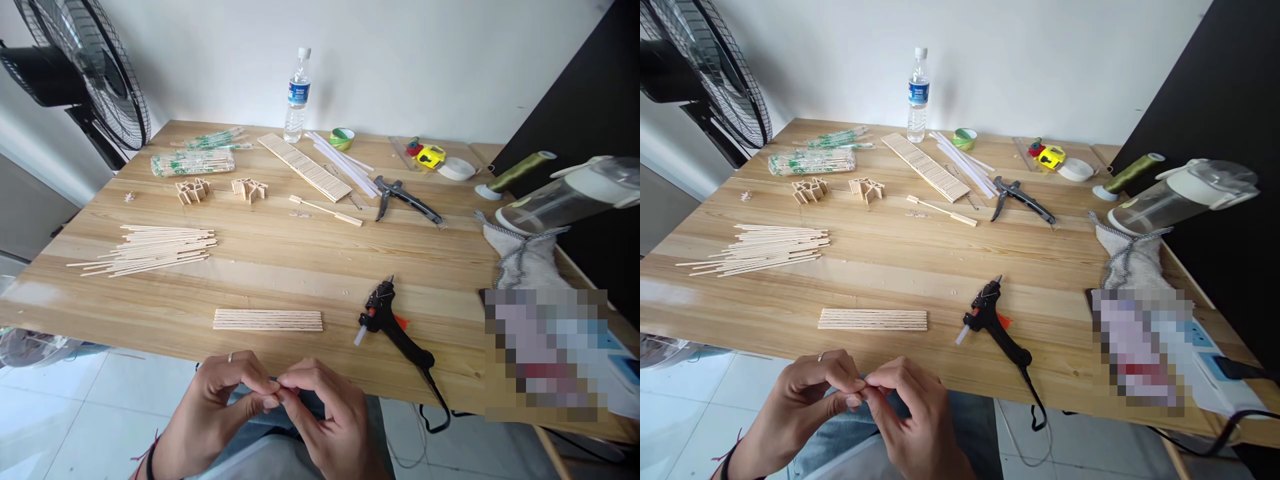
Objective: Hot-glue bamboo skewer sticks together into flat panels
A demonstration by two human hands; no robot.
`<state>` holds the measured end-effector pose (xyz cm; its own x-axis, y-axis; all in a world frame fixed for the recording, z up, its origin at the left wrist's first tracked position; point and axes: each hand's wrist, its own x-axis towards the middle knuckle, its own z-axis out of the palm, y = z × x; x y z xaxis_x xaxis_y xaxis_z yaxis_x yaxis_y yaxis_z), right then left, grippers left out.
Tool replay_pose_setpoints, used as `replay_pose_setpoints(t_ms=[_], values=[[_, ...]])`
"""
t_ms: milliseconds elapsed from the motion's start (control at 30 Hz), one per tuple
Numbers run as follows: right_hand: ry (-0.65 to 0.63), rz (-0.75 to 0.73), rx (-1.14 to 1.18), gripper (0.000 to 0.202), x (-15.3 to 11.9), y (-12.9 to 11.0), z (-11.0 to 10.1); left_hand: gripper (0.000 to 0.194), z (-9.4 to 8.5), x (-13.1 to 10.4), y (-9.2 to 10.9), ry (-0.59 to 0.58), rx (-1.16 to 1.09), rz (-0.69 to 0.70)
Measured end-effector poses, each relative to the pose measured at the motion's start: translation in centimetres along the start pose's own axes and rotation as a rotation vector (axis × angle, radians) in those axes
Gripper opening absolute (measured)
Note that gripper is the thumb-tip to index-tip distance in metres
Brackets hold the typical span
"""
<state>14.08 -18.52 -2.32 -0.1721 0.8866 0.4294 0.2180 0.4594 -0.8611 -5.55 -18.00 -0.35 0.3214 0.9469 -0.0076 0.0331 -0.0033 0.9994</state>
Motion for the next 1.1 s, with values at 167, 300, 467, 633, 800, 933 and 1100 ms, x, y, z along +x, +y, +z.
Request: replay_pose_setpoints(t_ms=[167,300,467,633,800,933,1100], values=[[0.038,0.031,-0.027,0.016,-0.3,-0.2,0.9,0.015,-0.1,-0.2,0.0,0.029,0.084,0.017],[-0.006,0.096,-0.008,0.017,-0.2,-0.4,1.0,0.027,-0.4,-1.0,0.1,0.094,0.057,-0.065],[-0.099,0.097,0.034,0.035,0.0,-0.7,1.6,0.027,0.0,-1.9,0.6,0.072,-0.077,-0.094],[-0.3,0.211,0.139,0.021,-0.2,-1.1,2.6,0.022,-0.5,-2.6,0.9,0.009,-0.132,-0.102],[-0.31,0.194,0.138,0.014,-0.7,-1.1,2.8,0.019,-2.7,-3.1,0.5,0.09,-0.021,-0.05],[-0.3,0.18,0.135,0.013,-1.0,-1.0,2.7,0.032,-3.7,-3.2,-0.1,0.149,0.037,-0.029],[-0.299,0.215,0.075,0.016,-1.2,-0.6,1.7,0.048,-6.3,-4.1,-0.6,0.288,0.096,-0.026]])
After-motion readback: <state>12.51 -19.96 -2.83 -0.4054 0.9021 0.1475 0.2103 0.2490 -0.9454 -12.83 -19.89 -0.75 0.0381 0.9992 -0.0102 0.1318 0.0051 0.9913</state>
